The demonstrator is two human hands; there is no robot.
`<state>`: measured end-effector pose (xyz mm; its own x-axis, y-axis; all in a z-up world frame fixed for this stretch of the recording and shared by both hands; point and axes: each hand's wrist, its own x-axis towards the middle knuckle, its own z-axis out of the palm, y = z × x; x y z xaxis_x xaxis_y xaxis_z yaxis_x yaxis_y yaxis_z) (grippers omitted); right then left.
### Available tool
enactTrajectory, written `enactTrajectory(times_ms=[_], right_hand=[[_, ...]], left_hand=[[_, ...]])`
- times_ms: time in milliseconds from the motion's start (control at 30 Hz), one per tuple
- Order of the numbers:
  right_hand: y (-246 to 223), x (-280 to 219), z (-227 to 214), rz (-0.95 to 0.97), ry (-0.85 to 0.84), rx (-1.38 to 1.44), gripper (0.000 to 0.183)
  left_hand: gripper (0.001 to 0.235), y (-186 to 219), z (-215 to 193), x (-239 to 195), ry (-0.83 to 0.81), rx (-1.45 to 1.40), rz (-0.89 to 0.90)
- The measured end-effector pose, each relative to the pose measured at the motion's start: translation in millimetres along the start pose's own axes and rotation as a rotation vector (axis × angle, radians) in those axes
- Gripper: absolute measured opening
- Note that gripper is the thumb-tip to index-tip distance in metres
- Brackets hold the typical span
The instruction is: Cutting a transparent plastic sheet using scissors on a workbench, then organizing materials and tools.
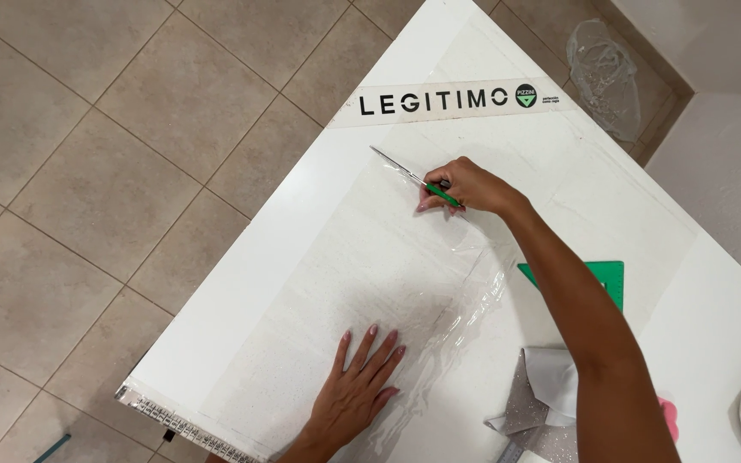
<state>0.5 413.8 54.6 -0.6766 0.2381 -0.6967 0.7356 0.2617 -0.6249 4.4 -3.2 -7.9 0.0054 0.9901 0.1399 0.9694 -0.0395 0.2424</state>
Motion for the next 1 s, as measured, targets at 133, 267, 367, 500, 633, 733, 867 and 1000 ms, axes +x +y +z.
enactTrajectory(times_ms=[133, 267, 367, 500, 633, 733, 867, 1000], right_hand=[[5, -18, 11, -0.069, 0.205, -0.056, 0.025], [48, -63, 47, -0.380, 0.767, 0.197, 0.028], [75, -104, 112, -0.264, 1.043, 0.243, 0.018], [105, -133, 227, -0.079, 0.971, 0.238, 0.030], [54, -182, 315, -0.086, 0.947, 0.345, 0.038], [36, -213, 378, -0.084, 1.011, 0.409, 0.037], [53, -248, 462, 0.051, 1.277, 0.464, 0.023], [74, -297, 575, 0.240, 1.402, 1.040, 0.019]], left_hand=[[0.072, -3, 0, -4, 0.014, -0.014, -0.011], [0.077, -16, 32, -26, 0.021, 0.095, -0.215], [0.080, -40, 3, -5, 0.075, 0.025, -0.461], [0.069, -58, -21, 42, -0.246, 0.040, -0.567], [0.075, -76, 37, 53, -0.311, 0.232, -0.461], [0.070, -112, 59, 45, -0.157, -0.027, -0.473], [0.041, -189, 6, -7, 0.389, -0.770, -0.691], [0.046, -268, -36, -100, 0.370, -0.221, -0.578]])
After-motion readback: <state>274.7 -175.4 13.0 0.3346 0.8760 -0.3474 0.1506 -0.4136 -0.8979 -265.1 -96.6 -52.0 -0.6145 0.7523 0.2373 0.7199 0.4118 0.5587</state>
